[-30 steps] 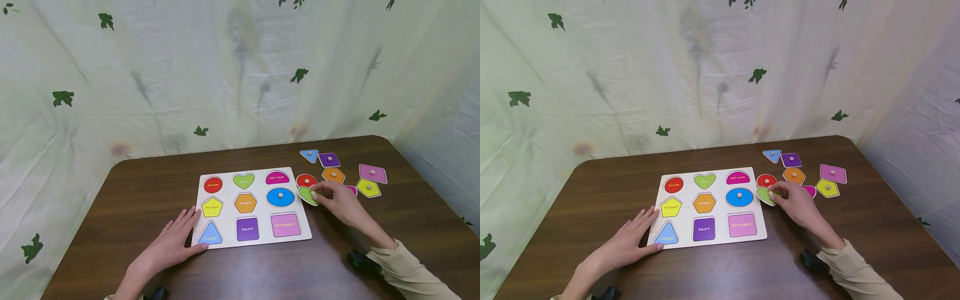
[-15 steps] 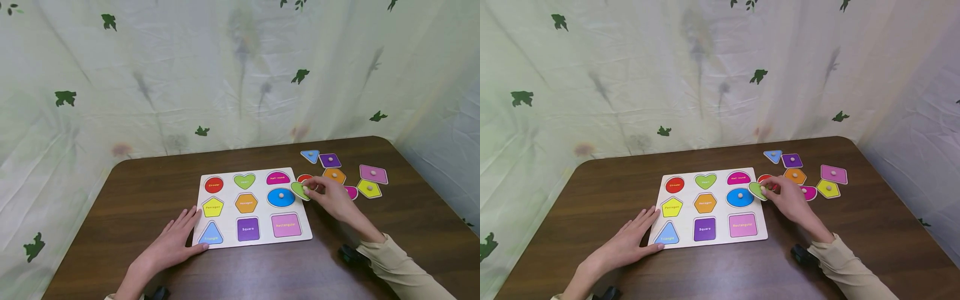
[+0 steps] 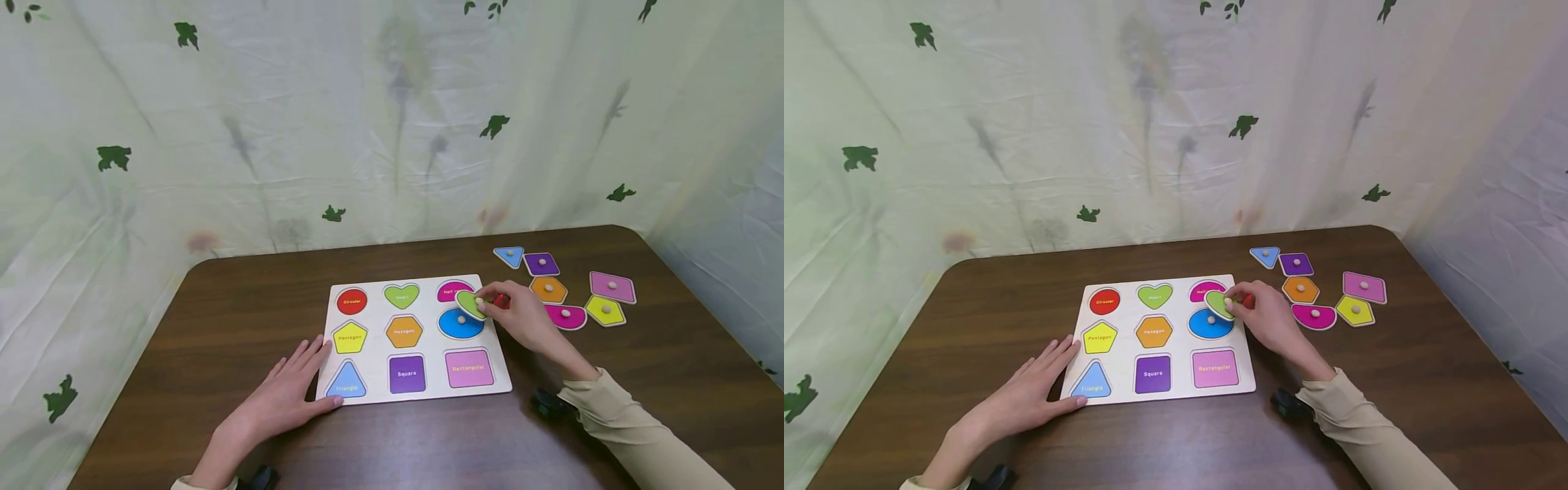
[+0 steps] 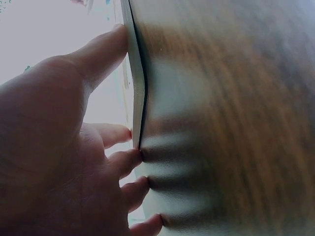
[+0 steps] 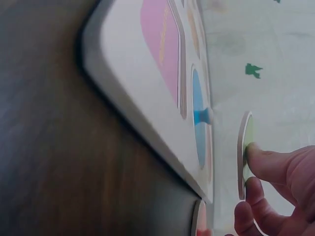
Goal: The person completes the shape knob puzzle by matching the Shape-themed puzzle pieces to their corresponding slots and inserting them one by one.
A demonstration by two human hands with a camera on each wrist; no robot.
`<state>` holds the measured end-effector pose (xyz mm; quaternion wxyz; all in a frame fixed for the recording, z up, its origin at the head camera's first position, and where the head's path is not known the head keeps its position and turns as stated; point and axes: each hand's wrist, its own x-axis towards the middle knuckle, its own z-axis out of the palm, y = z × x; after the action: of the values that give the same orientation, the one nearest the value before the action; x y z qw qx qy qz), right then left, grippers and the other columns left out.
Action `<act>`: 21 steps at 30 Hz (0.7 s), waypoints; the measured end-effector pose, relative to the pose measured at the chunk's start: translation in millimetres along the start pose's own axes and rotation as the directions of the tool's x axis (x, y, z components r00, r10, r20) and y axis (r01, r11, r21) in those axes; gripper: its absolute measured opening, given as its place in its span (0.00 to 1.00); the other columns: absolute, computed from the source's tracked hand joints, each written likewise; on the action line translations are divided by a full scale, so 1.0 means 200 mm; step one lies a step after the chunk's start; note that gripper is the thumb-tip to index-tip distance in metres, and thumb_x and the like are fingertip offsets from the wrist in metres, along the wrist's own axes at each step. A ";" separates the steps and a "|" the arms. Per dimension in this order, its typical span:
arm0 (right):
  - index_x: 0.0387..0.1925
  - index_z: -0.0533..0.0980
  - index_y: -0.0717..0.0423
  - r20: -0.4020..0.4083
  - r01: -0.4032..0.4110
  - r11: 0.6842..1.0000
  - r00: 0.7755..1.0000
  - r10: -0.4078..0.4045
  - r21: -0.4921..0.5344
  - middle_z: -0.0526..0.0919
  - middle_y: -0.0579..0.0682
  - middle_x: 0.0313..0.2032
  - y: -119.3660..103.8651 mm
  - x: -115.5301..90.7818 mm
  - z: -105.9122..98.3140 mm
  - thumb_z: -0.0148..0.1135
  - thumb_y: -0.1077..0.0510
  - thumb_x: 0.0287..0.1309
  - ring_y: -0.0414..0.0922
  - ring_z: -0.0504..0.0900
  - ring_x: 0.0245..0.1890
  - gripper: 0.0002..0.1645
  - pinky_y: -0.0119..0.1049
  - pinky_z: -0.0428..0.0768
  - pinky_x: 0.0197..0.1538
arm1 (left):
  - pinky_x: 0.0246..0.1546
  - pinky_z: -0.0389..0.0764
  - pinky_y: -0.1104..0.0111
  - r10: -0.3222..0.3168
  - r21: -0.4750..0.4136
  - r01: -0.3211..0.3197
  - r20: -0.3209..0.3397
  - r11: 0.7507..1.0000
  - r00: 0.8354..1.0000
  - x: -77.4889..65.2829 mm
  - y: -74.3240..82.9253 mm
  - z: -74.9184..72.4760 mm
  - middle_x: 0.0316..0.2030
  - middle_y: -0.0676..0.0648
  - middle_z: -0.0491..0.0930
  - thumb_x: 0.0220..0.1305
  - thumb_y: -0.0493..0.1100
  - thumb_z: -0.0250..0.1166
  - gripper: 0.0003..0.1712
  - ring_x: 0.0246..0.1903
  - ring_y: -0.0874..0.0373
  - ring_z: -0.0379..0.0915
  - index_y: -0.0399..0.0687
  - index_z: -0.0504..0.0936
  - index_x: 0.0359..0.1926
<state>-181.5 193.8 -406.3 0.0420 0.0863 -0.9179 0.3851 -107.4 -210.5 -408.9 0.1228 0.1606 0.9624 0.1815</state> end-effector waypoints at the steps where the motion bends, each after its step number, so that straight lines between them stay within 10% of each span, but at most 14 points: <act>1: 0.46 0.84 0.52 0.003 -0.002 1.000 1.000 0.002 0.001 0.79 0.50 0.35 -0.01 0.01 0.01 0.69 0.55 0.60 0.48 0.74 0.36 0.12 0.39 0.75 0.35 | 0.67 0.49 0.38 0.000 0.000 0.000 -0.001 1.000 1.000 0.00 0.00 0.00 0.76 0.45 0.49 0.56 0.73 0.63 0.57 0.75 0.43 0.40 0.50 0.54 0.77; 21: 0.46 0.84 0.51 0.011 0.002 0.999 1.000 -0.003 0.040 0.82 0.50 0.38 -0.14 0.18 0.13 0.70 0.54 0.60 0.49 0.75 0.38 0.13 0.39 0.74 0.37 | 0.68 0.49 0.39 0.006 -0.002 -0.006 -0.004 1.000 1.000 -0.01 0.01 0.00 0.76 0.45 0.49 0.57 0.70 0.65 0.56 0.75 0.43 0.40 0.48 0.55 0.77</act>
<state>-211.3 150.2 -399.7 0.0358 0.0903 -0.9101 0.4029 -105.0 -210.4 -407.0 0.1204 0.1632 0.9619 0.1832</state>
